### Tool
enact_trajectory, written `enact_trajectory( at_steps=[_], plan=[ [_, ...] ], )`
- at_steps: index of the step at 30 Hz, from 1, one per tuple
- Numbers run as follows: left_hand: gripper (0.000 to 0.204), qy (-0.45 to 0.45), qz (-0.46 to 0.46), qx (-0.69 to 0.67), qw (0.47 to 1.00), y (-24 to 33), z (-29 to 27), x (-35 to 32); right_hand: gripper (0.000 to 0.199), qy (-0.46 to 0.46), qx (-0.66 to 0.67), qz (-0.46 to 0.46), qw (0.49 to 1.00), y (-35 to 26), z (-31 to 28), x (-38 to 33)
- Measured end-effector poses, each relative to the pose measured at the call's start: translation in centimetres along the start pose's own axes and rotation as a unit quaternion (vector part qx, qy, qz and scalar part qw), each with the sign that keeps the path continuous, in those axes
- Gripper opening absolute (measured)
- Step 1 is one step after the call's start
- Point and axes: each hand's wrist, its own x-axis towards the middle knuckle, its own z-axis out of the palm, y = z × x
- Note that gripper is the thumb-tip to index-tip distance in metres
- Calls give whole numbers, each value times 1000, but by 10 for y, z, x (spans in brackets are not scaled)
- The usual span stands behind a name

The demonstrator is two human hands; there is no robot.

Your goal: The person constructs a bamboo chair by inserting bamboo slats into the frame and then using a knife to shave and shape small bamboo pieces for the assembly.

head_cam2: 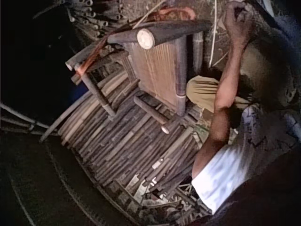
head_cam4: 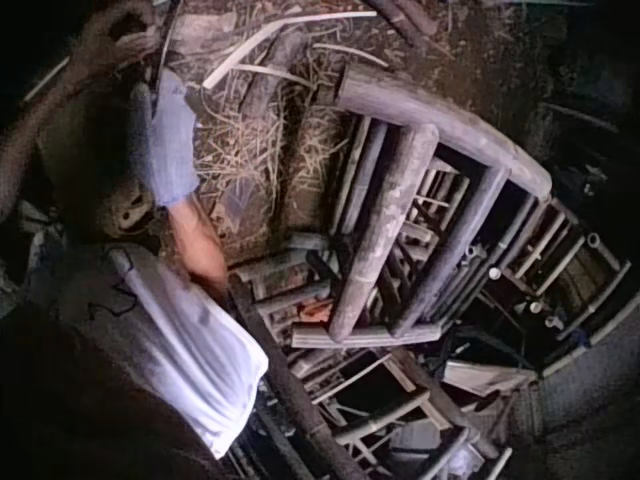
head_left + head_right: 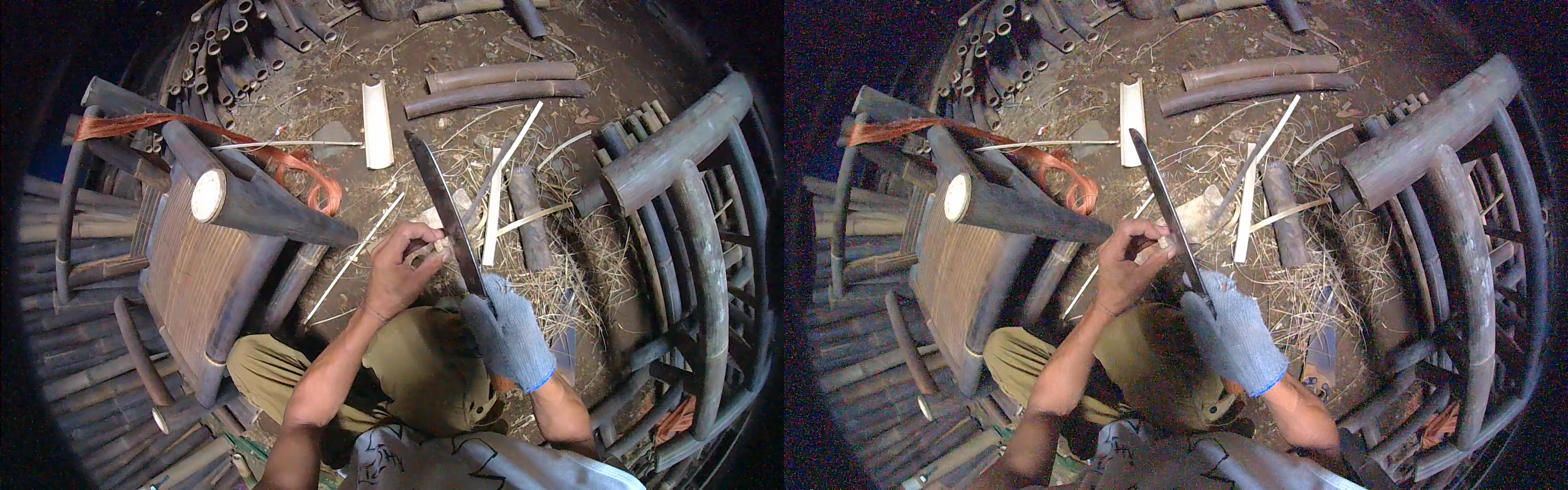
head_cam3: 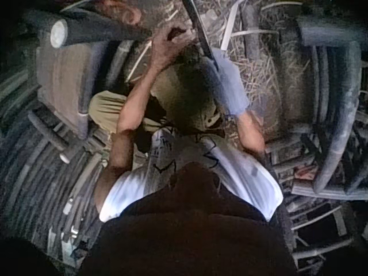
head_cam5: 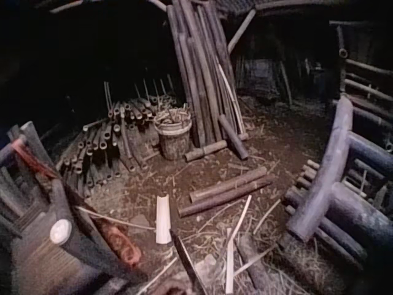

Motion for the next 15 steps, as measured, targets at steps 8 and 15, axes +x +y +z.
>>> enact_trajectory(
  at_steps=[8, 15],
  plan=[
    [30, -2, 27, 43, 999, -3, -3, -2, 24, -18, 0, -19, 1000, -2, 5, 5],
    [26, 23, 36, 38, 998, 4, 1, 1, 23, -11, 12, -6, 1000, -3, 8, 8]
  ],
)
